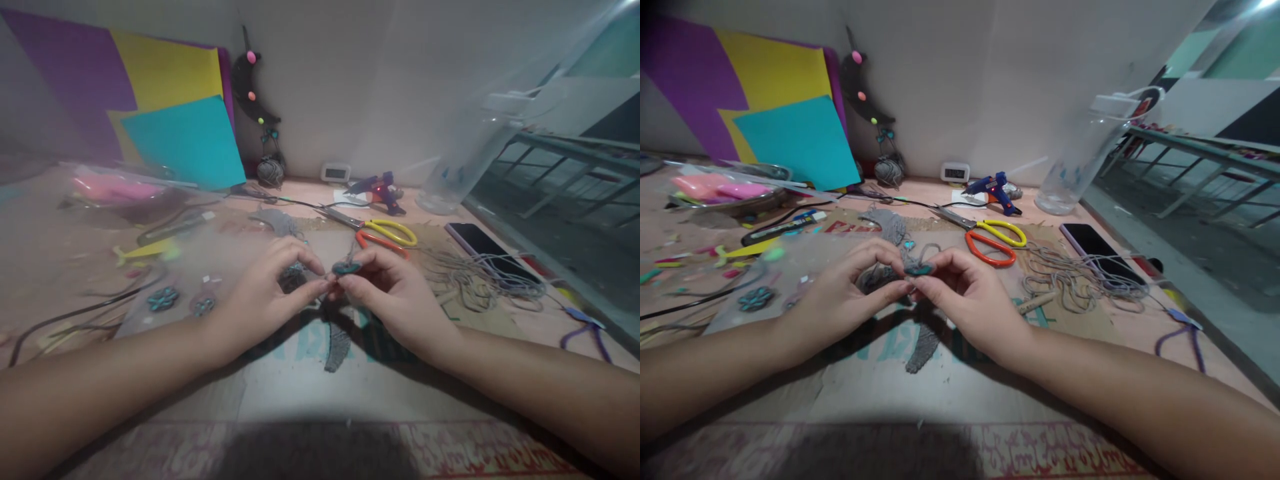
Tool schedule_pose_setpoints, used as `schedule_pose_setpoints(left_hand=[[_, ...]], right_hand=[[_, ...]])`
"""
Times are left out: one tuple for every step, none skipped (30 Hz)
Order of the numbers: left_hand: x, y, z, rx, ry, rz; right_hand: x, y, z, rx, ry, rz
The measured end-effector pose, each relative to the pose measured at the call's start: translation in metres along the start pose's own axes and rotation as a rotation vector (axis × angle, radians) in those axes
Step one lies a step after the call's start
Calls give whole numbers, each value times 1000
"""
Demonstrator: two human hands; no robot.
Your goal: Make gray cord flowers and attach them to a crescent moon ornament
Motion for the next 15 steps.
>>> schedule_pose_setpoints(left_hand=[[0, 0, 0, 0, 5, 1], [0, 0, 0, 0, 14, 2], [1, 0, 0, -6, 25, 4], [1, 0, 1, -15, 39, 8], [2, 0, 1, -30, 55, 17], [3, 0, 2, -49, 73, 27], [4, 1, 3, -73, 93, 38], [5, 1, 4, -98, 116, 47], [6, 1, 5, -118, 140, 52], [7, 1, 4, -131, 166, 52], [8, 0, 4, -142, 190, 51], [9, 0, 4, -149, 214, 54], [9, -1, 3, -153, 233, 54], [9, -2, 2, -155, 247, 57], [10, -2, 2, -162, 254, 65]], right_hand=[[1, 1, 0, -2, -13, 10], [2, 1, 0, -6, -17, 13], [2, 2, 1, -11, -14, 10], [2, 3, 1, -15, -7, 5], [2, 3, 1, -19, 4, 2], [2, 3, 1, -23, 15, 2], [1, 3, 2, -26, 24, 2], [1, 3, 2, -29, 33, 3], [1, 3, 2, -30, 43, 4], [2, 2, 1, -28, 53, 3], [2, 3, 1, -25, 56, 0], [4, 3, 0, -16, 52, 4], [6, 4, -1, -5, 46, 16], [9, 5, -2, 10, 36, 38], [13, 7, -3, 32, 26, 71]])
Point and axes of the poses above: each hand's wrist, its own y-axis away from the middle knuckle, its own x-axis out of the palm, z = x × y, the point moved 6 cm from there along -y, towards the middle knuckle, and after that the axes turned 8 degrees about x, right-handed, at the moved point
